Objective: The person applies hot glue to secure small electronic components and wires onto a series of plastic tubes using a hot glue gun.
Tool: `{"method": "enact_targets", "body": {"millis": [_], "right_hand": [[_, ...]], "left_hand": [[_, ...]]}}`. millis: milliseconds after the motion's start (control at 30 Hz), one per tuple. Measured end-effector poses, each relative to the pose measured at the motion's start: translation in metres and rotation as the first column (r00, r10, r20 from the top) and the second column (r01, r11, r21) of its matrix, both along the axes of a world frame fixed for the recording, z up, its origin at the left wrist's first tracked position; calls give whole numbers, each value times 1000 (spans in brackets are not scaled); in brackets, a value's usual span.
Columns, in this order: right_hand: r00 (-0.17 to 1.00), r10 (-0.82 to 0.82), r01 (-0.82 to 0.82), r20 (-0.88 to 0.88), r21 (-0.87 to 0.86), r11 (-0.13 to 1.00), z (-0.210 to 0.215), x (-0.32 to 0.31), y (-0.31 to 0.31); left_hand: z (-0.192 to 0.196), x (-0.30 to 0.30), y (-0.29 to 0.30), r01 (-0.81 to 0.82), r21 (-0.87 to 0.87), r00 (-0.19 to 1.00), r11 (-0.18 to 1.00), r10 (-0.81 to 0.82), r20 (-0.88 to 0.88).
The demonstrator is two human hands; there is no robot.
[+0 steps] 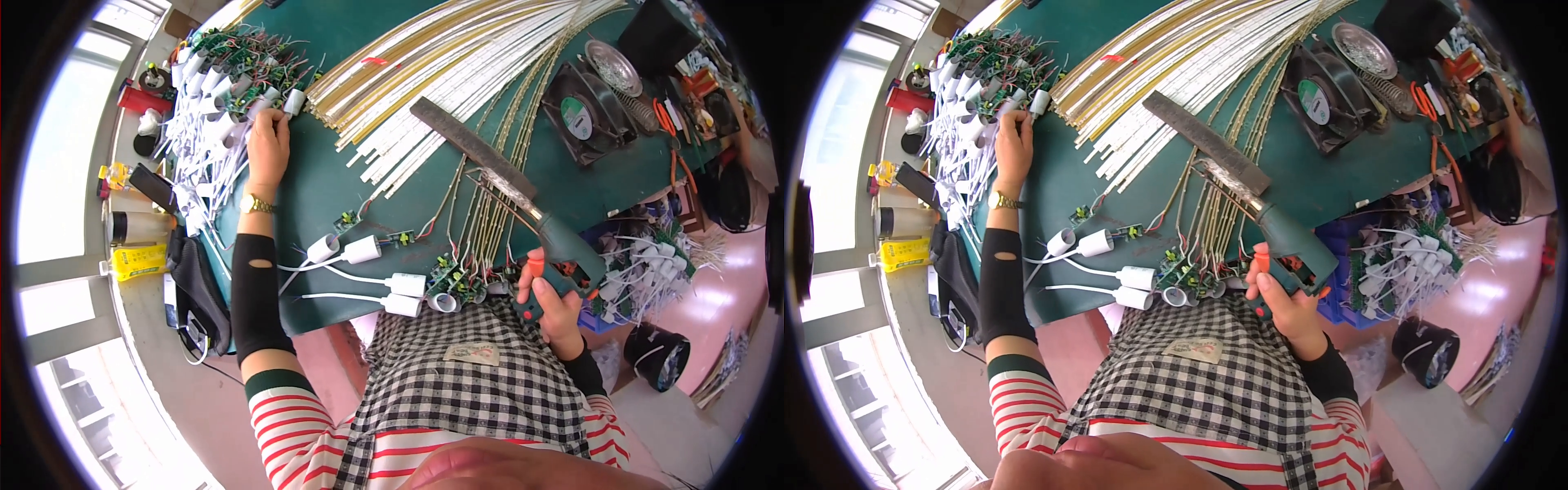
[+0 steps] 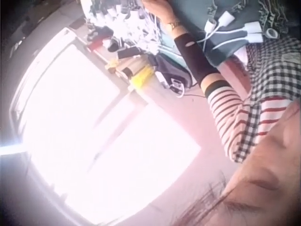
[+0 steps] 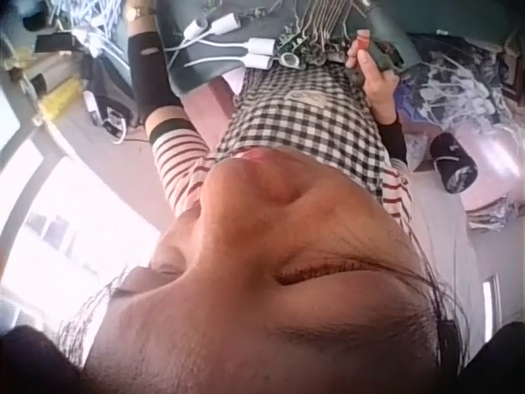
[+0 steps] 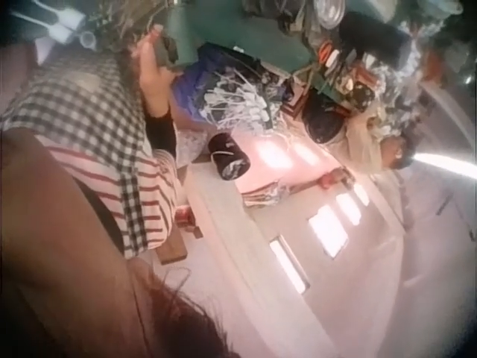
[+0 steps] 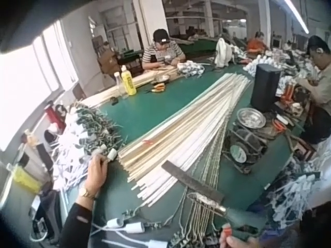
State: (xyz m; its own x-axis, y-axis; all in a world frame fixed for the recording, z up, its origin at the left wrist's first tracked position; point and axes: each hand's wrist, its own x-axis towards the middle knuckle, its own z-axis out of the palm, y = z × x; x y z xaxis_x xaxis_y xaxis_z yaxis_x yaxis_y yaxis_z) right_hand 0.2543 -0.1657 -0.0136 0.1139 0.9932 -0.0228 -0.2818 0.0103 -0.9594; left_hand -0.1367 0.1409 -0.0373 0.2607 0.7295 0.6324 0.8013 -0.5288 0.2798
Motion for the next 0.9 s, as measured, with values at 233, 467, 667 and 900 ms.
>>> {"method": "enact_targets", "body": {"millis": [233,467,667,900], "right_hand": [[1000,1,-1,5,-14,1000,3,-2,1],[997,43,-41,69,-24,999,6,-4,4],[996,88,-86,33,-41,995,12,-10,12],[993,113,-113,22,-8,994,8,-19,24]], "left_hand": [[13,-2,-39,24,7,762,1000,-23,647],[88,9,-78,65,140,791,988,-136,596],[102,70,-130,113,-210,993,971,-107,40],[43,115,-149,144,-376,981,915,-182,-69]]}}
